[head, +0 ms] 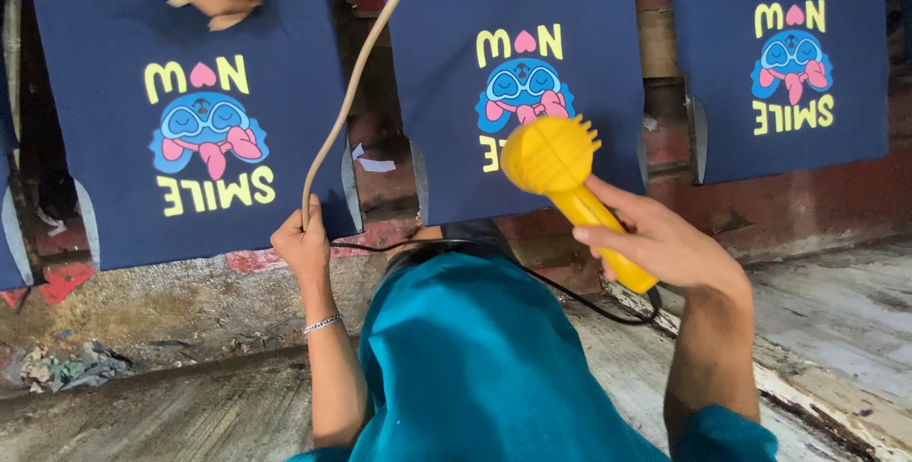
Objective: Using a handheld heat gun to dry the ink on screen-printed shirts mounted on boards.
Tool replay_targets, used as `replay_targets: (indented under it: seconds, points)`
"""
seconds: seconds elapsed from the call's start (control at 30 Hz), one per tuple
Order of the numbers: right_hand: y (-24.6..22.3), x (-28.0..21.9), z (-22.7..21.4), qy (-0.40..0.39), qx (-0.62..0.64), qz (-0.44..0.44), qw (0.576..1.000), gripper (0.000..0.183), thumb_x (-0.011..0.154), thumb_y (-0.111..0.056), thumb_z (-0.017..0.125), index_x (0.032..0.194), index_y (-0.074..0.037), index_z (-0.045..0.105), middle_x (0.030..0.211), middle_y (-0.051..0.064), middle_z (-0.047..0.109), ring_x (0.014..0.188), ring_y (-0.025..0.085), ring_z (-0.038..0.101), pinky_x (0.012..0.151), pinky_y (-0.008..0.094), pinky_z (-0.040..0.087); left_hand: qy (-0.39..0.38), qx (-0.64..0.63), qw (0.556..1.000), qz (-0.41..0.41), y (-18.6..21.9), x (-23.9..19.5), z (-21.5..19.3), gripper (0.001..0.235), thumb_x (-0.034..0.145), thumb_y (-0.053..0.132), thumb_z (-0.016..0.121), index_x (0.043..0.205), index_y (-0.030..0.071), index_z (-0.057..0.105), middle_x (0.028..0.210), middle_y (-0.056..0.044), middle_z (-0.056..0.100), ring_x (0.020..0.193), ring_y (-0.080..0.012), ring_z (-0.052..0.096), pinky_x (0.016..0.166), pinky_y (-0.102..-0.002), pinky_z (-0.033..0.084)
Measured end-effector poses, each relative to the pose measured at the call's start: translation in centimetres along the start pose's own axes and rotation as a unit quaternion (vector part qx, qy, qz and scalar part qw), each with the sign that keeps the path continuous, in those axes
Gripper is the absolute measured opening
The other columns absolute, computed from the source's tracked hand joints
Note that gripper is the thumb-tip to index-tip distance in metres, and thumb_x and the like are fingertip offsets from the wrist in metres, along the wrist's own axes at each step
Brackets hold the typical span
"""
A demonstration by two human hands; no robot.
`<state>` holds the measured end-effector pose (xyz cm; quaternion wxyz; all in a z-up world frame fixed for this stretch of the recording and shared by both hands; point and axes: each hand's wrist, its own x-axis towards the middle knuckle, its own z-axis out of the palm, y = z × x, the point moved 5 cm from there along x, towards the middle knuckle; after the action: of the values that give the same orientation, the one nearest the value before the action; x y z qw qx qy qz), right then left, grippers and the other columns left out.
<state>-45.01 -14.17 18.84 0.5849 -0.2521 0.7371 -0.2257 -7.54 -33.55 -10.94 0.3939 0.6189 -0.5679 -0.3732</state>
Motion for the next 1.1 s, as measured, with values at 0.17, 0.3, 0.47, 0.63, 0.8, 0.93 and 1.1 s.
replay_targets:
  seconds: [0.17, 0.3, 0.47, 0.63, 0.8, 0.93, 1.1]
  points:
    - [0.5, 1.1, 1.4, -0.044, 0.021, -0.049, 0.998, 0.082, 0.091, -0.017, 0.065, 0.162, -0.007, 0.025, 0.074, 0.021, 0.072, 0.052, 0.029, 0.077, 0.054, 0.042, 0.065, 0.001, 0.002, 1.0, -0.003, -1.1, 0.3, 0.2, 0.06, 0.098, 0.026, 0.081, 0.051, 0.013, 0.046, 0.043, -0.006, 0.031, 0.048, -0.0131, 0.033, 0.052, -0.03, 0.033]
    - [0.2, 1.5, 1.0, -0.011, 0.034, -0.028, 0.999, 0.084, 0.094, -0.016, 0.064, 0.164, -0.005, 0.019, 0.078, 0.024, 0.068, 0.056, 0.033, 0.075, 0.061, 0.048, 0.062, 0.008, -0.004, 1.0, -0.006, -0.8, 0.2, 0.2, 0.059, 0.096, 0.025, 0.082, 0.05, 0.011, 0.046, 0.042, -0.006, 0.032, 0.049, -0.0129, 0.031, 0.052, -0.032, 0.031]
    - [3.1, 0.2, -0.5, -0.015, 0.012, -0.029, 0.999, 0.08, 0.091, -0.016, 0.064, 0.162, -0.009, 0.029, 0.074, 0.023, 0.072, 0.051, 0.032, 0.077, 0.057, 0.046, 0.064, 0.003, 0.014, 1.0, -0.028, -1.3, 0.1, 0.4, 0.06, 0.095, 0.027, 0.08, 0.051, 0.013, 0.043, 0.043, -0.004, 0.032, 0.05, -0.0131, 0.031, 0.052, -0.032, 0.03]
    - [1.6, 0.6, -0.4, 0.033, 0.054, 0.014, 0.998, 0.069, 0.094, -0.018, 0.062, 0.158, -0.015, 0.037, 0.081, 0.022, 0.064, 0.059, 0.031, 0.066, 0.063, 0.047, 0.059, -0.017, 0.046, 0.999, -0.012, 0.9, 0.0, 0.0, 0.059, 0.096, 0.032, 0.076, 0.055, 0.016, 0.036, 0.051, 0.0, 0.027, 0.056, -0.0119, 0.028, 0.055, -0.033, 0.027]
    - [4.2, -0.9, -1.5, 0.025, 0.077, 0.057, 0.995, 0.058, 0.091, -0.017, 0.064, 0.149, -0.014, 0.057, 0.078, 0.017, 0.059, 0.054, 0.029, 0.059, 0.057, 0.041, 0.051, -0.041, 0.06, 0.997, 0.034, 3.3, -0.4, 0.1, 0.061, 0.095, 0.022, 0.072, 0.061, 0.016, 0.022, 0.059, 0.005, 0.016, 0.061, -0.0076, 0.018, 0.055, -0.03, 0.016]
    - [3.7, 0.5, -1.5, 0.054, 0.097, 0.064, 0.992, 0.069, 0.09, -0.013, 0.064, 0.157, -0.019, 0.051, 0.082, 0.018, 0.056, 0.065, 0.027, 0.055, 0.06, 0.043, 0.054, -0.027, 0.065, 0.997, 0.044, 2.5, -0.5, 0.2, 0.055, 0.089, 0.018, 0.07, 0.061, 0.017, 0.022, 0.058, 0.005, 0.017, 0.06, -0.007, 0.019, 0.055, -0.031, 0.016]
    - [4.2, 0.1, -2.7, 0.079, 0.117, 0.042, 0.989, 0.063, 0.091, -0.012, 0.064, 0.153, -0.013, 0.053, 0.079, 0.02, 0.058, 0.057, 0.033, 0.057, 0.059, 0.044, 0.05, -0.025, 0.051, 0.996, 0.063, 2.8, -0.4, 0.3, 0.056, 0.088, 0.013, 0.071, 0.061, 0.017, 0.022, 0.057, 0.005, 0.017, 0.06, -0.0063, 0.019, 0.054, -0.03, 0.015]
